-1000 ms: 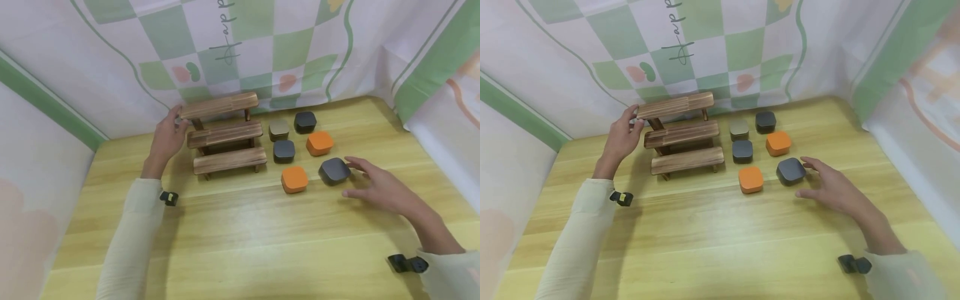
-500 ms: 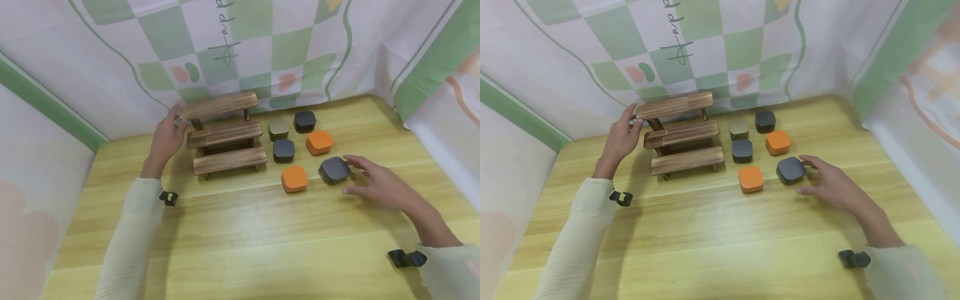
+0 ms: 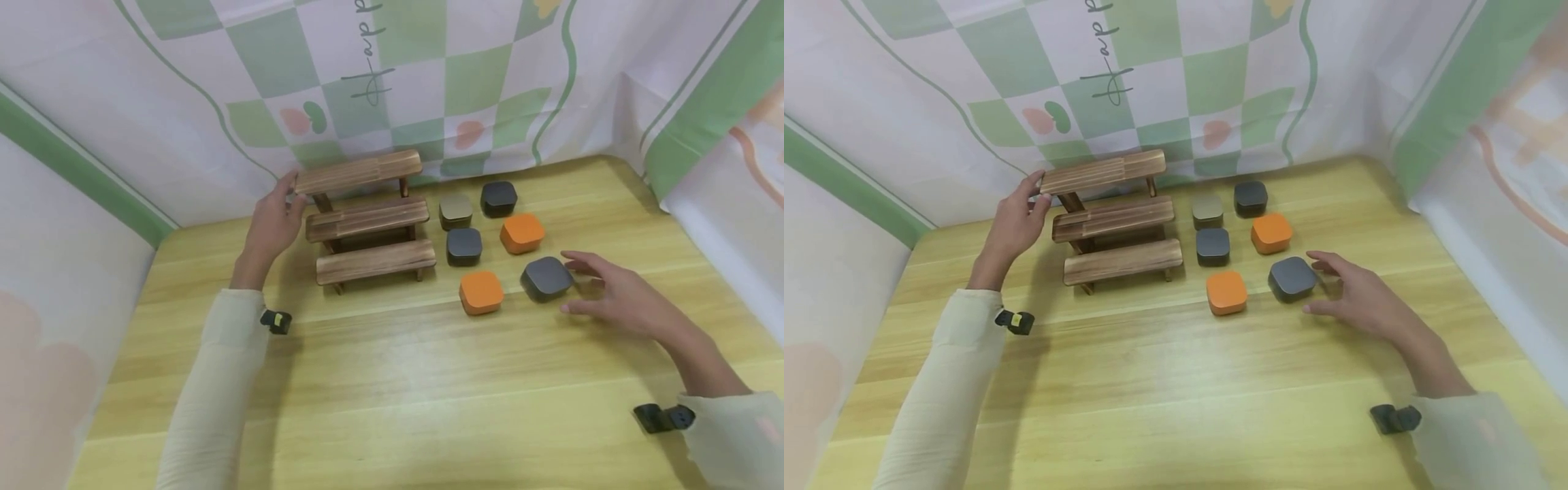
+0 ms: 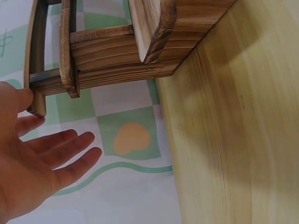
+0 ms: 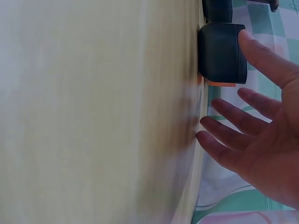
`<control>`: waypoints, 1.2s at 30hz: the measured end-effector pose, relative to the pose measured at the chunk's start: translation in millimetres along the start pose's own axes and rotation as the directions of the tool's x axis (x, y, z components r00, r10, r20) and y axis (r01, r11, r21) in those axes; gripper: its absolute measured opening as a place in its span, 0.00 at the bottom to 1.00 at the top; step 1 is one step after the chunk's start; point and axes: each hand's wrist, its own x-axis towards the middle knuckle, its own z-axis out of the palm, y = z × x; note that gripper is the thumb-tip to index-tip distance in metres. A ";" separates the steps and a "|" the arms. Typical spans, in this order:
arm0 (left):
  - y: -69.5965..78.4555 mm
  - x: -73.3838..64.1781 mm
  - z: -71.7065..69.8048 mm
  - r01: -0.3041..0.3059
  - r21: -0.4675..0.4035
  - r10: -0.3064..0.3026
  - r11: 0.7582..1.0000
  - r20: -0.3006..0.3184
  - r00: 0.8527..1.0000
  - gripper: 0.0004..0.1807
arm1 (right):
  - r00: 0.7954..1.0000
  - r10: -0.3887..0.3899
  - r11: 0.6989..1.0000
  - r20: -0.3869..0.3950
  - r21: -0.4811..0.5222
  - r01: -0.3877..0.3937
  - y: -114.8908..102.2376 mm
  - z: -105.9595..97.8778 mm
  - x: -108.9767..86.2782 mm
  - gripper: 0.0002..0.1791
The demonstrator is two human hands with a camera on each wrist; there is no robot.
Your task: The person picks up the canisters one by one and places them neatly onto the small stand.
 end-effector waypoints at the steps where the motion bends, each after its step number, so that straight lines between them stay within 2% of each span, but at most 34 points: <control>1: -0.2 -0.4 -0.5 0.006 0.004 -0.006 1.000 0.001 1.000 0.30 | 1.000 -0.007 1.000 -0.005 0.004 0.007 0.5 0.4 0.9 0.51; 12: -2.6 1.3 0.2 0.031 0.026 -0.032 0.999 0.003 0.999 0.30 | 0.999 -0.041 0.992 -0.006 0.115 0.041 4.4 1.2 9.8 0.53; 16: -2.6 1.9 -1.1 0.035 0.030 -0.036 0.999 0.003 0.999 0.30 | 0.998 -0.060 0.992 -0.008 0.112 0.060 3.3 2.1 13.5 0.53; 23: 0.0 5.7 -0.1 0.036 0.049 -0.037 0.998 0.016 0.999 0.30 | 0.999 -0.040 0.996 0.007 0.077 0.039 0.5 1.4 16.4 0.54; 36: 1.1 5.5 -5.4 0.035 0.075 -0.037 0.997 0.027 0.999 0.30 | 0.999 -0.041 0.996 0.034 0.083 0.038 -3.5 5.3 23.0 0.53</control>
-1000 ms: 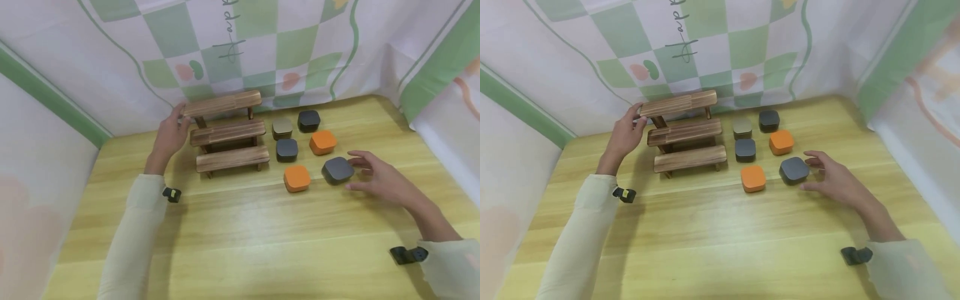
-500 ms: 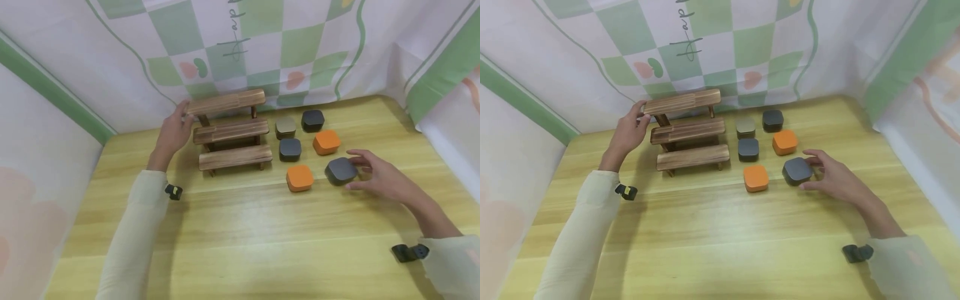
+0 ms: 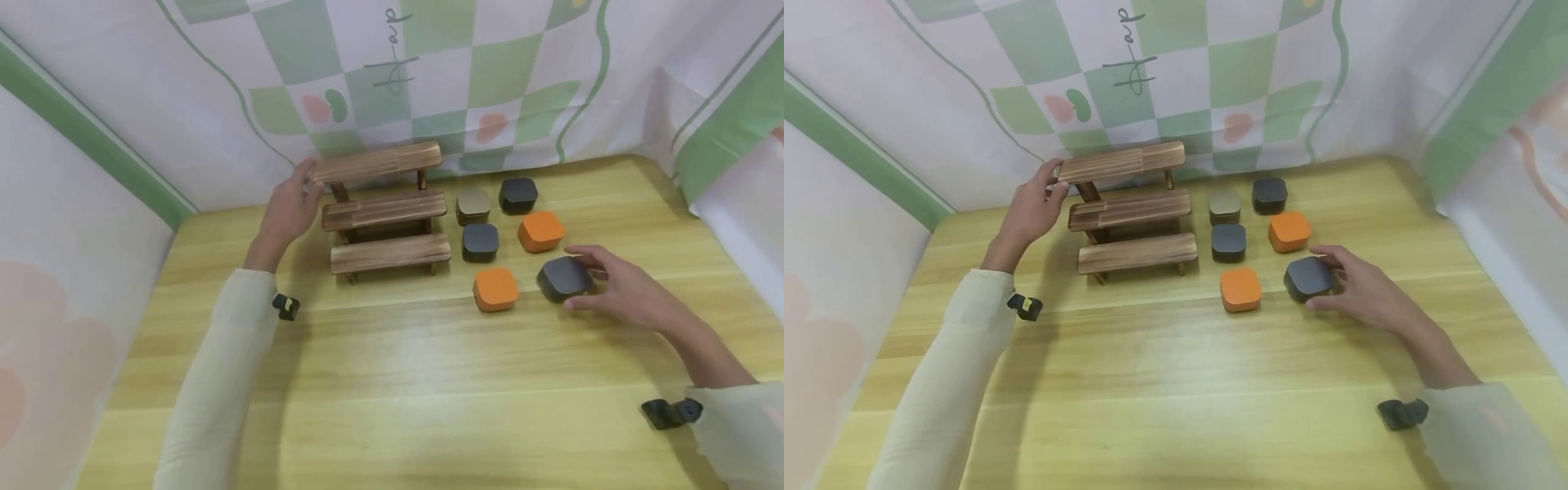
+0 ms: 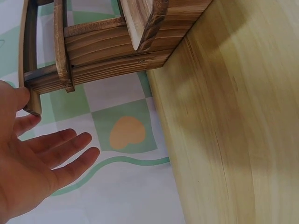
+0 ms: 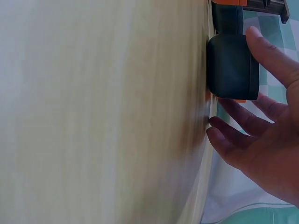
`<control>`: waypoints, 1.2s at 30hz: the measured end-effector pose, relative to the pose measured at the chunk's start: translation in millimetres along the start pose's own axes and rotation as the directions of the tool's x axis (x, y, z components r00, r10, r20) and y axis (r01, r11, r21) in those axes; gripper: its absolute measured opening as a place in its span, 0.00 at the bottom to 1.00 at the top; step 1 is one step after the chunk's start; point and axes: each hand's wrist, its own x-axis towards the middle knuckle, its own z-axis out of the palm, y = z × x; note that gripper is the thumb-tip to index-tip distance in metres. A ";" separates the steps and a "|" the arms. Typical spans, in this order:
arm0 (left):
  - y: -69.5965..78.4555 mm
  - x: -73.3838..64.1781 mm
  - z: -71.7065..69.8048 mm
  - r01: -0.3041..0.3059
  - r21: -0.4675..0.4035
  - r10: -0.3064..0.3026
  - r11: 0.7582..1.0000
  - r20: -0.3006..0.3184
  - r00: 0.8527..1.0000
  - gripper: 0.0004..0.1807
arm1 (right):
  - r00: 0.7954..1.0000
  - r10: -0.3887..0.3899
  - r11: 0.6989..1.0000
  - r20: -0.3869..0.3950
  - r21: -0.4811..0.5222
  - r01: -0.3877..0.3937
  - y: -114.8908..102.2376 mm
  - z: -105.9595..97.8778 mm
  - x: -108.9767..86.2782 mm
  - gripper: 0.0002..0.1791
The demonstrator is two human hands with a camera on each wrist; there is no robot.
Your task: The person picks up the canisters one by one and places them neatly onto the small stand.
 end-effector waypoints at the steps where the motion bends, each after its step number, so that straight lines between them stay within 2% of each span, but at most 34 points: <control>1: -0.1 0.4 0.2 -0.001 0.000 0.001 1.000 0.000 1.000 0.30 | 1.000 -0.004 1.000 0.000 -0.002 0.004 -0.3 0.1 0.1 0.53; 6: -1.1 0.9 1.9 -0.006 0.002 0.006 1.000 -0.008 1.000 0.30 | 1.000 -0.009 1.000 -0.003 -0.011 0.008 -1.5 1.5 0.7 0.51; 13: -1.9 1.6 3.4 0.000 0.000 0.000 1.000 -0.011 1.000 0.30 | 0.999 0.048 0.998 -0.002 -0.039 -0.048 -2.4 4.6 2.5 0.51; 18: -2.4 1.6 3.6 0.005 -0.002 -0.005 1.000 -0.011 1.000 0.30 | 0.998 0.054 0.997 -0.015 -0.055 -0.055 -3.4 5.5 2.7 0.48; 28: -2.9 0.8 4.2 0.009 -0.044 -0.010 0.999 -0.016 1.000 0.30 | 0.991 0.104 0.989 -0.083 -0.098 -0.112 -7.2 6.3 -1.7 0.47; 36: -2.6 0.6 2.3 0.013 -0.049 -0.014 0.999 -0.014 1.000 0.30 | 0.987 0.106 0.991 -0.118 -0.068 -0.114 -12.5 7.5 -3.1 0.45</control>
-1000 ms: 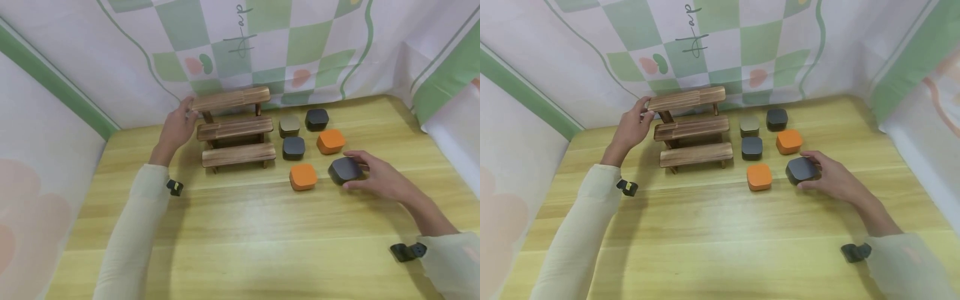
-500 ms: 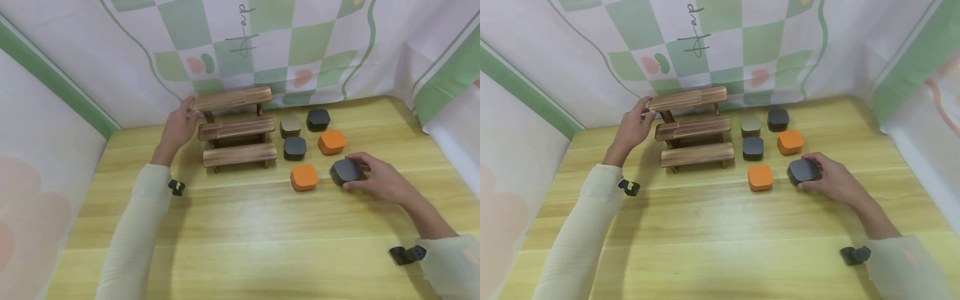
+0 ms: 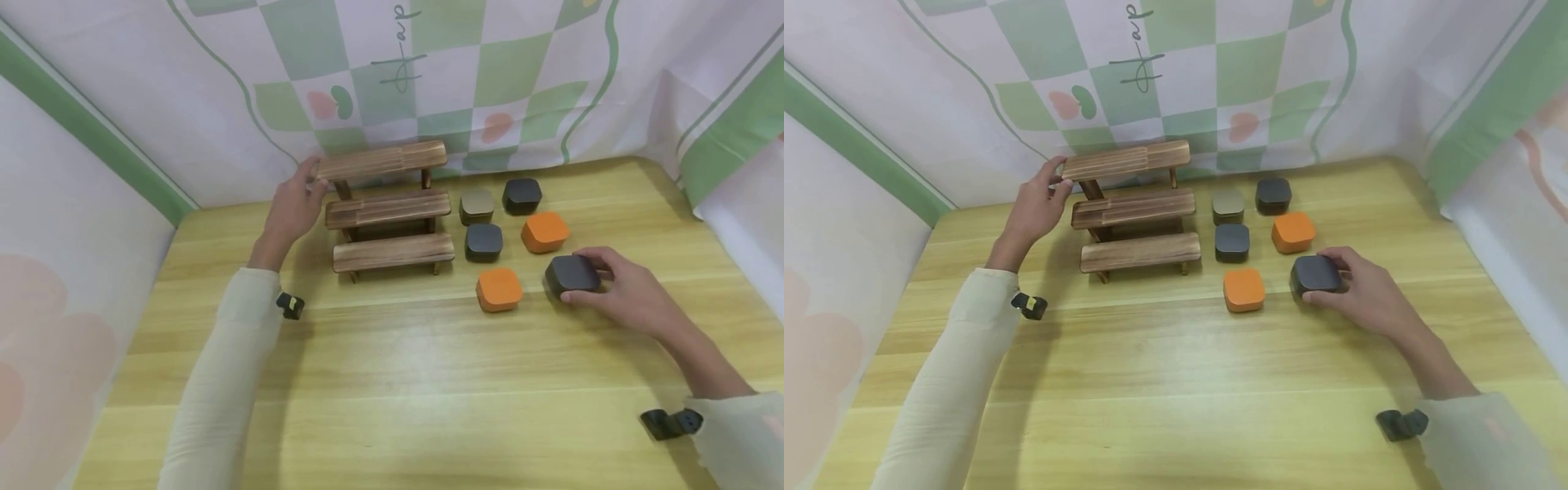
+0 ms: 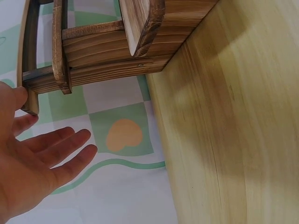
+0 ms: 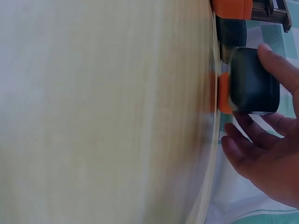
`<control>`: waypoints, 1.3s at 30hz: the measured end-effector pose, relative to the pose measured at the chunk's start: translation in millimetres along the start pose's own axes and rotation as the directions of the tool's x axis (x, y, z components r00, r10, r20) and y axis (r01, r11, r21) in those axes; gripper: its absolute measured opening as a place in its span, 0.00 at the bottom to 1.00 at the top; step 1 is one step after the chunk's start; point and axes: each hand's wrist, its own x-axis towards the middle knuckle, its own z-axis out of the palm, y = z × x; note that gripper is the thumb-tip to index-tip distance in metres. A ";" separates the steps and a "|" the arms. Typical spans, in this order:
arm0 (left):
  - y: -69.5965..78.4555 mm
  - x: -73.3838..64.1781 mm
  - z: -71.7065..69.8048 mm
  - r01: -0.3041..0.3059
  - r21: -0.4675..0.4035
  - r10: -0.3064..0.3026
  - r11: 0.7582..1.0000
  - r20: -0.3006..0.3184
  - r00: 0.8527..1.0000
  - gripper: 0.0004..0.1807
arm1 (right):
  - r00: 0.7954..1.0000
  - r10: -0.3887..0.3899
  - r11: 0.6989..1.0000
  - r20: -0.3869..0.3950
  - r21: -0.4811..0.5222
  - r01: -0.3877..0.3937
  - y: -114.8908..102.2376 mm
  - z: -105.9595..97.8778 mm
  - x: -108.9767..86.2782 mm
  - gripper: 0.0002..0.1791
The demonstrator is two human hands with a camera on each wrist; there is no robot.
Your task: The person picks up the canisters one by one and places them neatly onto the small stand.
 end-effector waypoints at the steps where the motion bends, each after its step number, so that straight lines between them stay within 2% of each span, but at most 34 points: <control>1: 0.0 0.0 -0.2 -0.001 0.000 0.001 1.000 0.001 1.000 0.30 | 1.000 -0.006 1.000 -0.009 0.003 0.006 -0.7 0.1 0.0 0.44; 7: -0.4 -0.6 -1.7 -0.011 -0.022 0.011 1.000 -0.003 1.000 0.30 | 0.998 -0.055 0.999 -0.025 0.000 0.055 -3.7 2.5 2.6 0.44; 13: -2.6 -0.5 -3.3 -0.004 -0.078 0.004 0.997 0.008 1.000 0.30 | 0.999 -0.048 0.999 -0.024 -0.016 0.048 -6.9 3.1 3.3 0.44; 22: -6.3 -0.1 -3.3 -0.007 -0.102 0.008 0.995 0.016 1.000 0.30 | 0.999 -0.029 1.000 -0.028 -0.010 0.029 -16.2 4.6 4.2 0.44; 32: -8.0 1.9 -2.7 0.000 -0.136 0.002 0.991 0.014 1.000 0.30 | 0.996 -0.066 0.998 -0.059 -0.016 0.065 -26.2 3.2 4.2 0.45; 39: -6.9 0.4 -3.4 -0.033 -0.121 0.033 0.992 0.002 0.999 0.30 | 0.996 -0.071 0.997 -0.051 -0.017 0.070 -34.6 -0.4 9.8 0.46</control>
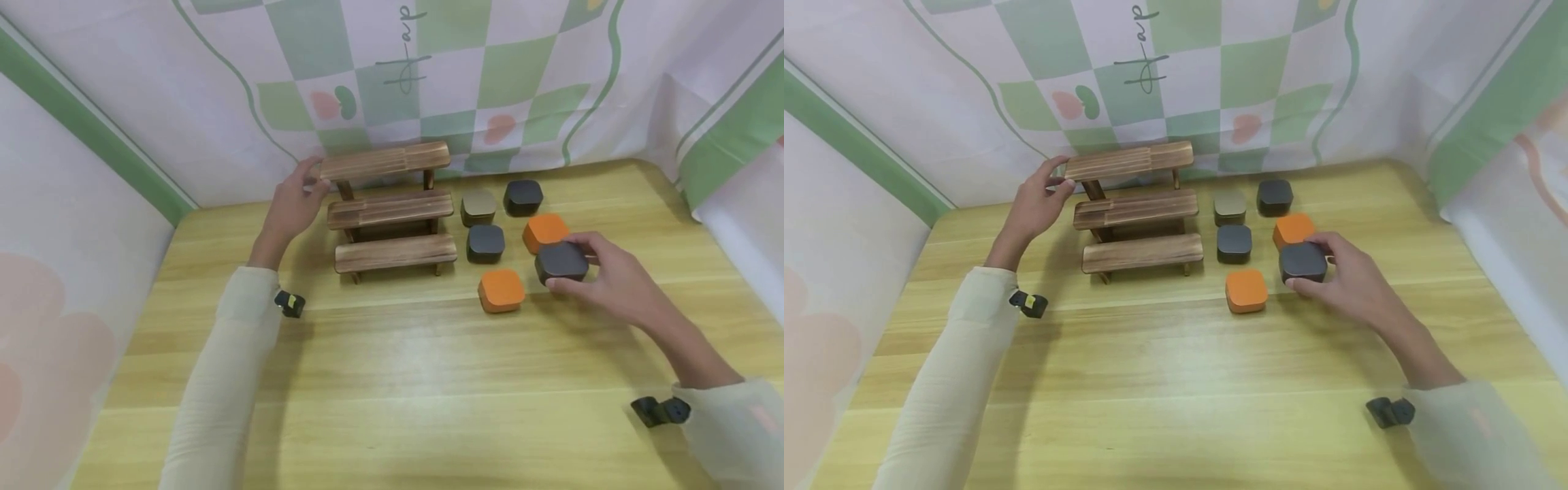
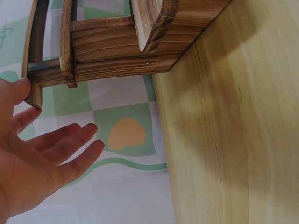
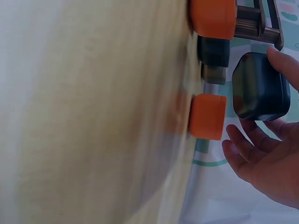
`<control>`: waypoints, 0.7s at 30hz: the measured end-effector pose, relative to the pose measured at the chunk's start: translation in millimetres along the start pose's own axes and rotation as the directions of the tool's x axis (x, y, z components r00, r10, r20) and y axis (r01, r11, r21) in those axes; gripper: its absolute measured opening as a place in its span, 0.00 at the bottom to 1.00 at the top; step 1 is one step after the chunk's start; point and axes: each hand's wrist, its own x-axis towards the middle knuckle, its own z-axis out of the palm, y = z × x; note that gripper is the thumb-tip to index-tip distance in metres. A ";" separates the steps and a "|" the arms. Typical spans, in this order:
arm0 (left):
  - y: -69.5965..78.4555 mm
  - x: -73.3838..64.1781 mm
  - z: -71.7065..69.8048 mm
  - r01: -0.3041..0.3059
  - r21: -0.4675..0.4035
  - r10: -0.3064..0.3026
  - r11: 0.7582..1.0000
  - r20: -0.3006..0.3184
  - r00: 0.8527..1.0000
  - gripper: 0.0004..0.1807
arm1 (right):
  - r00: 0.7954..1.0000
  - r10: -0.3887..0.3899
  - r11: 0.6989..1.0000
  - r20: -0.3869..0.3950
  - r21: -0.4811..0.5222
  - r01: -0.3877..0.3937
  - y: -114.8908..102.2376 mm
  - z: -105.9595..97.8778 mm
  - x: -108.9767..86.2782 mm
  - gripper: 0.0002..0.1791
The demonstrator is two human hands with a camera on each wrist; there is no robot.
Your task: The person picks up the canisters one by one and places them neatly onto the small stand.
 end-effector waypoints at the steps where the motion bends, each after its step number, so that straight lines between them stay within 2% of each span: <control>1: 0.0 -0.1 -0.4 -0.003 0.004 0.003 1.000 -0.001 1.000 0.30 | 1.000 -0.002 1.000 -0.001 0.001 0.002 -1.5 -0.5 1.4 0.46; 11: 1.1 -1.4 -2.4 0.006 0.014 -0.006 1.000 0.001 1.000 0.30 | 1.000 -0.022 1.000 0.003 0.005 0.022 -19.4 -5.8 13.6 0.45; 21: -0.3 -0.3 -3.1 0.003 0.067 -0.004 0.998 0.005 1.000 0.31 | 0.999 -0.041 0.999 -0.023 0.022 0.042 -37.0 -3.4 19.4 0.44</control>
